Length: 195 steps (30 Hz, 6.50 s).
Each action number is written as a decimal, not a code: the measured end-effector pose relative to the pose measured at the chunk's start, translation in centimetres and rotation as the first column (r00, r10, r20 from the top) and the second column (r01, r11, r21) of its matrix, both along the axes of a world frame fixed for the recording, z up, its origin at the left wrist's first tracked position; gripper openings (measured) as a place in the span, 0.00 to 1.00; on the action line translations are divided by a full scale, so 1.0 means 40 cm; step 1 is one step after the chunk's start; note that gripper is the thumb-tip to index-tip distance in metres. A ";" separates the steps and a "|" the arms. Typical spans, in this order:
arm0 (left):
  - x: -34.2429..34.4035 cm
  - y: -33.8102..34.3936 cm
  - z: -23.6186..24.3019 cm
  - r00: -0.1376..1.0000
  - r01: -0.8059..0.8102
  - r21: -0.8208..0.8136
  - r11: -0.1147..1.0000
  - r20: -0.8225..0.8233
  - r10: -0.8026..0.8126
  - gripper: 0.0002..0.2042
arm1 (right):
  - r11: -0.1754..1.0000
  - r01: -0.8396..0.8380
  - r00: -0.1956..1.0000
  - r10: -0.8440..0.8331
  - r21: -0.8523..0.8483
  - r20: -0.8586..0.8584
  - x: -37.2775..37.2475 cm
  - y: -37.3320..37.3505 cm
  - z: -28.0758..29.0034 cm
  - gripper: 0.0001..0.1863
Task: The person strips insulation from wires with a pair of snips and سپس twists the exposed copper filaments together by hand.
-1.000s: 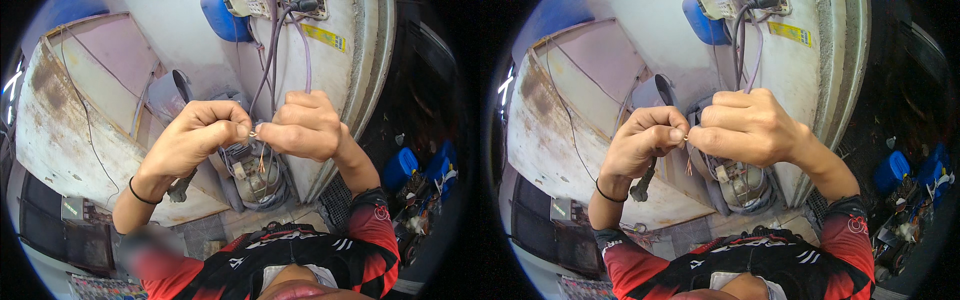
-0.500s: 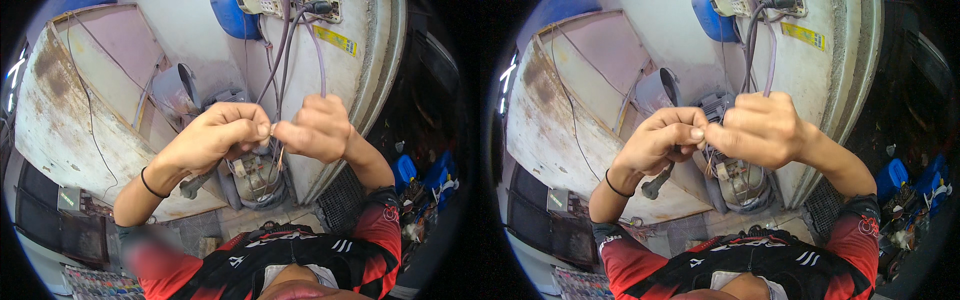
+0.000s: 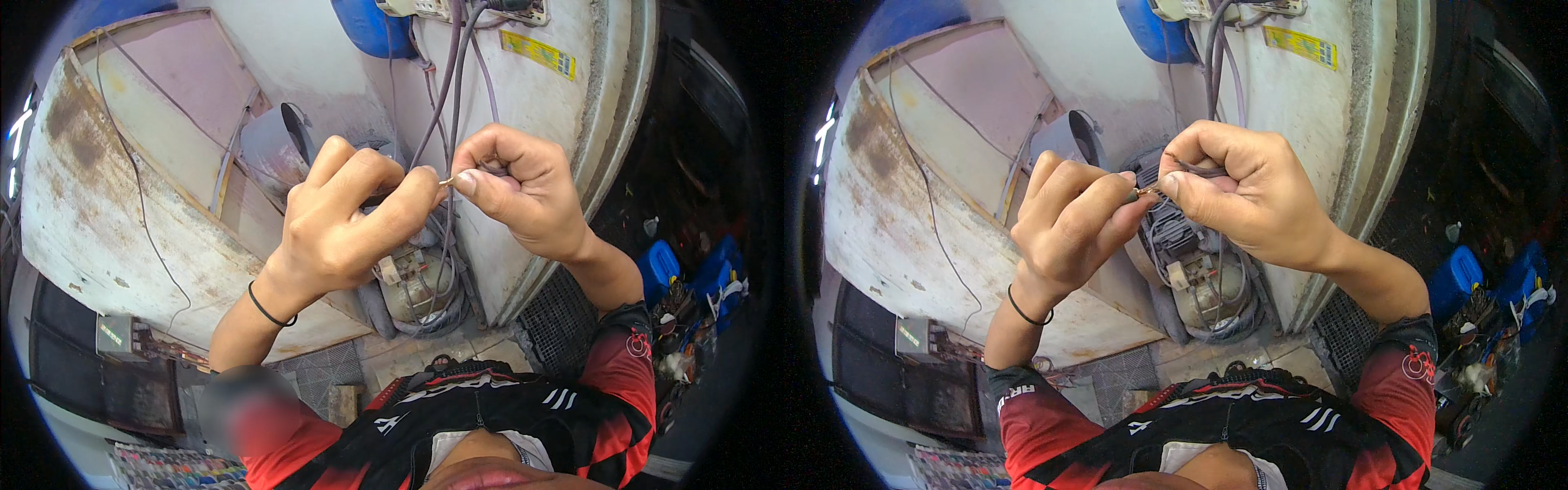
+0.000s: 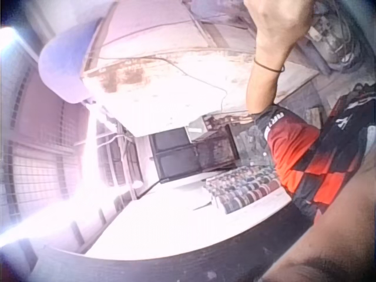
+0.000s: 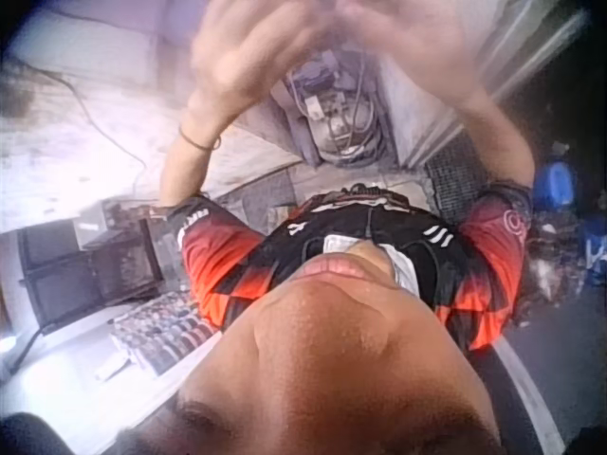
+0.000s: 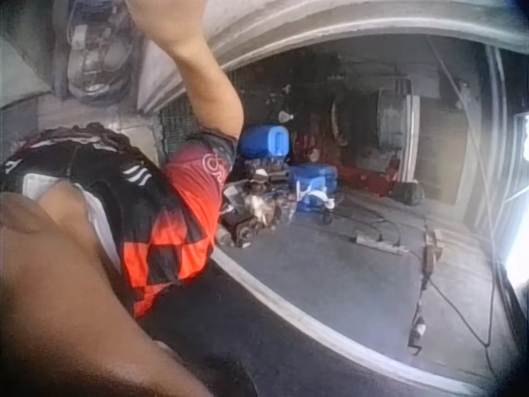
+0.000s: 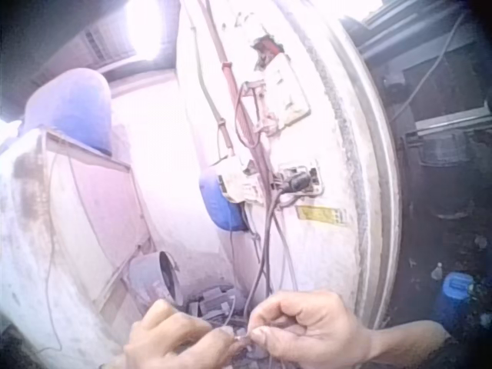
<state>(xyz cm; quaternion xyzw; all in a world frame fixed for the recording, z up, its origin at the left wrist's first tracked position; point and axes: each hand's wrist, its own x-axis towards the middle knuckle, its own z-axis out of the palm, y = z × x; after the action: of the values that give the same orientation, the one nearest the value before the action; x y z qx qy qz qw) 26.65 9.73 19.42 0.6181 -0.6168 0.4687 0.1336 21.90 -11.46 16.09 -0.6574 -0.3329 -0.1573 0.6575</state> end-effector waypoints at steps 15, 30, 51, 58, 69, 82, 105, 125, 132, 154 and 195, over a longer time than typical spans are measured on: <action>-0.032 -0.012 0.030 -0.211 0.113 -0.143 0.983 -0.971 -0.117 0.05 | 0.746 0.657 0.131 0.022 -0.104 0.991 0.059 -0.039 0.016 0.12; -0.007 0.004 0.019 0.986 -0.080 0.064 0.995 0.152 0.069 0.14 | 0.977 0.001 0.988 0.033 -0.213 0.154 0.014 -0.021 -0.008 0.09; 0.011 0.014 0.013 0.975 -0.043 0.083 0.996 0.221 0.023 0.14 | 0.975 0.135 0.925 -0.061 -0.174 0.375 0.018 0.000 -0.010 0.05; -0.058 -0.002 0.037 0.213 0.039 0.018 0.999 -0.977 0.010 0.07 | 0.917 0.378 0.633 -0.154 -0.129 0.759 0.047 -0.010 -0.012 0.09; -0.042 -0.013 0.008 0.798 -0.108 -0.048 0.993 -0.599 0.058 0.06 | 0.988 0.098 0.969 -0.068 -0.118 0.239 0.024 -0.017 -0.024 0.08; -0.020 -0.005 0.008 0.670 0.085 -0.087 0.993 -0.732 -0.122 0.05 | 0.968 0.202 0.914 -0.132 -0.148 0.384 0.021 0.003 -0.033 0.09; 0.051 -0.027 -0.013 0.948 0.268 -0.002 0.963 -0.179 -0.264 0.17 | 0.915 -0.386 0.875 0.404 0.118 -0.267 0.036 -0.032 -0.010 0.09; 0.039 0.014 0.009 0.992 0.123 0.149 0.981 -0.036 -0.119 0.17 | 0.926 -0.373 0.916 0.378 0.065 -0.135 0.024 -0.022 -0.006 0.08; 0.028 0.008 0.018 0.984 0.160 0.164 0.973 0.052 -0.170 0.16 | 0.934 -0.352 0.931 0.356 0.058 -0.083 0.019 -0.017 -0.007 0.06; 0.021 -0.009 0.027 0.988 0.148 0.122 0.981 0.034 -0.153 0.15 | 0.989 -0.040 0.988 0.060 -0.142 0.139 0.003 -0.024 0.003 0.08; 0.007 0.020 0.026 0.840 -0.011 0.051 0.999 0.542 -0.018 0.10 | 0.924 -0.139 0.959 0.214 -0.356 0.183 0.023 -0.031 0.024 0.24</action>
<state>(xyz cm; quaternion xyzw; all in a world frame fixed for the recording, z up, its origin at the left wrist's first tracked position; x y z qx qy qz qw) 26.93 10.55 20.48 0.4625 -0.6425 0.6079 -0.0615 22.81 -12.70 17.06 -0.7066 -0.4833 -0.1087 0.5052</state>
